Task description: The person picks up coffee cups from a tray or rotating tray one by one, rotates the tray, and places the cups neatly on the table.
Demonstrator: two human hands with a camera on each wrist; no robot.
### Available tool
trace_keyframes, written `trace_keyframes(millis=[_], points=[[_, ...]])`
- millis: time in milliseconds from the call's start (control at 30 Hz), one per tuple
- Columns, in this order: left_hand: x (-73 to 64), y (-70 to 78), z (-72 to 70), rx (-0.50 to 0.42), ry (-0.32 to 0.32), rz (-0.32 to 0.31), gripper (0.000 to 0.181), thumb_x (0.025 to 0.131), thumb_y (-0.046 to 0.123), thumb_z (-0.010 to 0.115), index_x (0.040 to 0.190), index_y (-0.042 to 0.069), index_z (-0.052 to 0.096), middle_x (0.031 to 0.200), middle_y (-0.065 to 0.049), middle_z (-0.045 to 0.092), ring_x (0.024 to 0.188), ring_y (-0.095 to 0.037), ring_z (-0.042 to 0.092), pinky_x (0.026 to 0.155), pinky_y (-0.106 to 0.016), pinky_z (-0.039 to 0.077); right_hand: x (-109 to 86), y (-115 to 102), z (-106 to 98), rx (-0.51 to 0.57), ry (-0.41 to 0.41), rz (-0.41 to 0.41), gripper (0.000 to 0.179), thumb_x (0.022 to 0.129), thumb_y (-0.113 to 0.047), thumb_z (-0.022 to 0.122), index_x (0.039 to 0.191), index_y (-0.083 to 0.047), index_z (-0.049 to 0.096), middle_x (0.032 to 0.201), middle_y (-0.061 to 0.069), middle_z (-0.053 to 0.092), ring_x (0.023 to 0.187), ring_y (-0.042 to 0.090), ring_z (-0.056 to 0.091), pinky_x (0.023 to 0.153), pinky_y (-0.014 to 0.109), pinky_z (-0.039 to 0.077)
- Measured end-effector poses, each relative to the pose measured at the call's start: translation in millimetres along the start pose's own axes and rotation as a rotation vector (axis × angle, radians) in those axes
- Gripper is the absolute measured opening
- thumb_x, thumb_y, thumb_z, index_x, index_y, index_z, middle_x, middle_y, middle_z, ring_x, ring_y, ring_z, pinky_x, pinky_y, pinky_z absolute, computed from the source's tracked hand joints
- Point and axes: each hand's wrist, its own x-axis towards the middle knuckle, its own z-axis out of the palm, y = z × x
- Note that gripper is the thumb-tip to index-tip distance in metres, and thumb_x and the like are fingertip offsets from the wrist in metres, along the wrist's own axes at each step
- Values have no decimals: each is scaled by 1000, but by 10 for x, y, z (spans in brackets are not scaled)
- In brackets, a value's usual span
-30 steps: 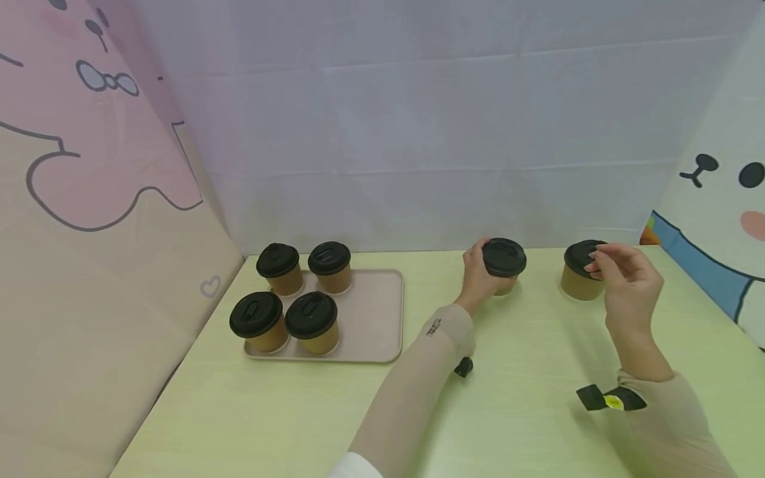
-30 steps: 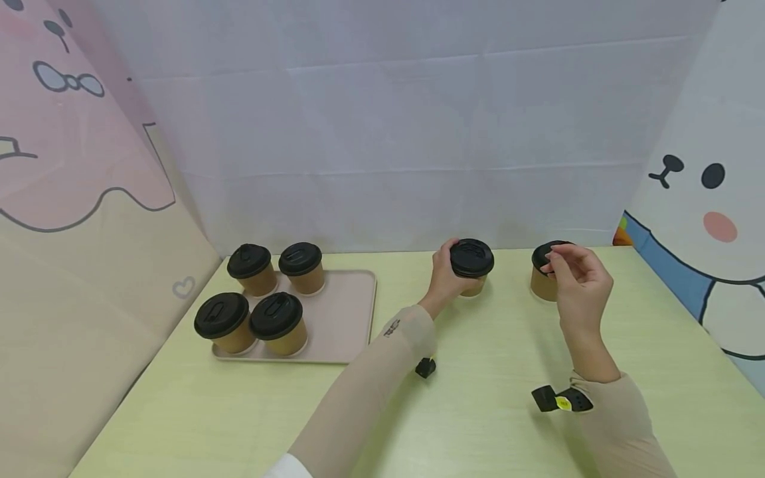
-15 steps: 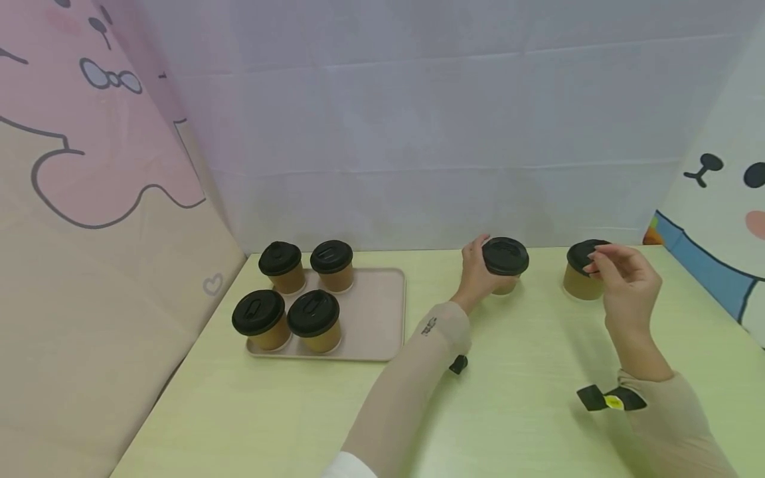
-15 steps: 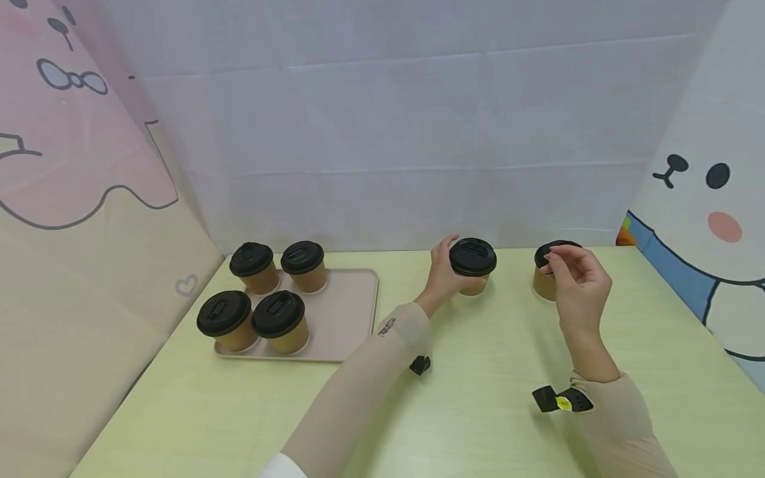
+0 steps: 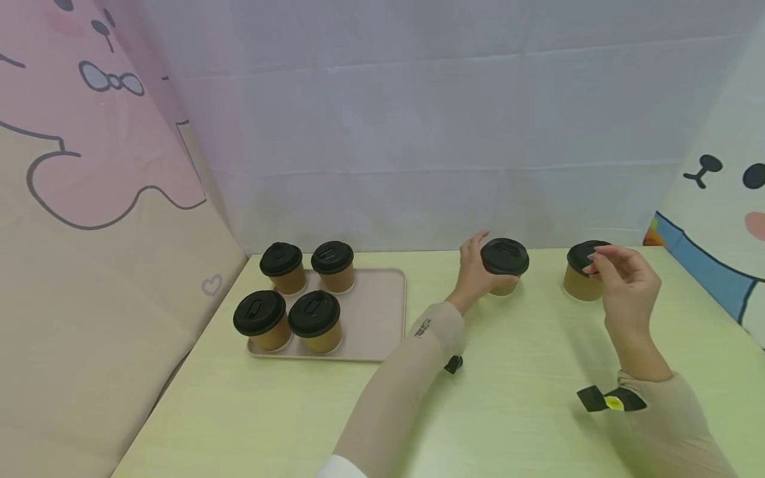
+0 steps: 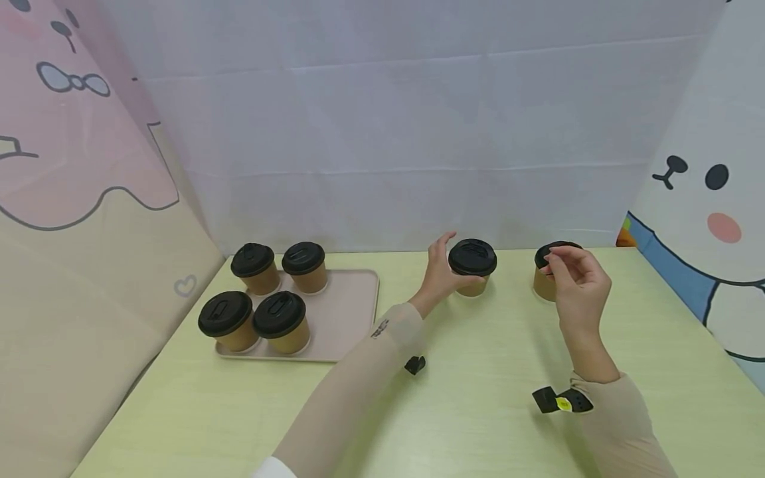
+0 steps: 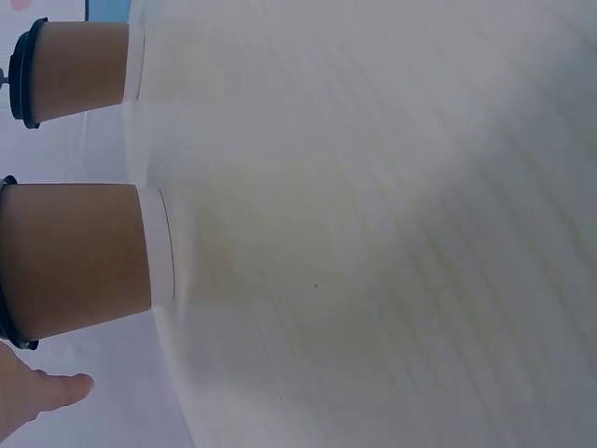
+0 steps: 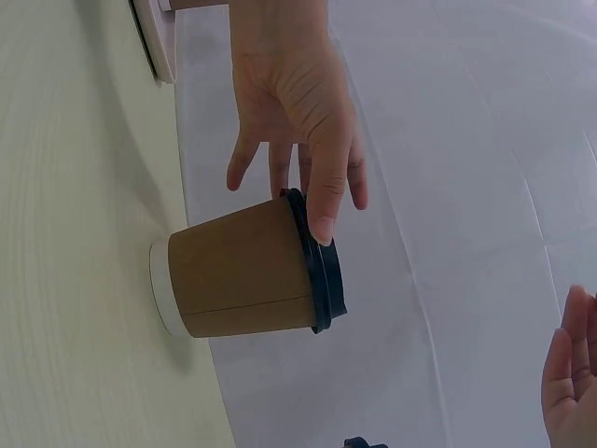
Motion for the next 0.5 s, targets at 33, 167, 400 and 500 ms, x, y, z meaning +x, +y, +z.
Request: trace_keyframes(millis=[33, 167, 400, 500], points=[[-2, 6, -11, 1, -2, 1, 101, 59, 28, 87, 140, 30, 27, 142, -6, 27, 127, -23, 40, 101, -39, 40, 1, 0, 0, -2, 0, 1, 5, 83, 6, 60, 85, 3, 64, 73, 1, 66, 57, 8, 59, 55, 11, 49], [-15, 32, -56, -2, -8, 1, 100, 60, 27, 86, 139, 32, 26, 143, -5, 26, 129, -22, 38, 102, -38, 39, -1, 0, 4, -5, 0, 3, 5, 83, 6, 61, 84, 2, 65, 73, 1, 66, 57, 8, 59, 56, 11, 49], [-57, 68, -118, -4, -19, 11, 98, 61, 25, 86, 140, 29, 27, 144, -5, 25, 130, -20, 36, 104, -36, 37, -6, 15, 6, 8, -6, 1, 5, 82, 6, 61, 84, 4, 64, 72, 1, 66, 56, 8, 59, 55, 11, 49], [-81, 74, -138, -8, -17, 19, 98, 61, 25, 86, 140, 27, 27, 144, -5, 26, 130, -20, 36, 105, -36, 37, -7, 23, 6, 19, -7, -2, 5, 82, 7, 61, 84, 3, 64, 72, 1, 66, 56, 8, 60, 55, 11, 49]])
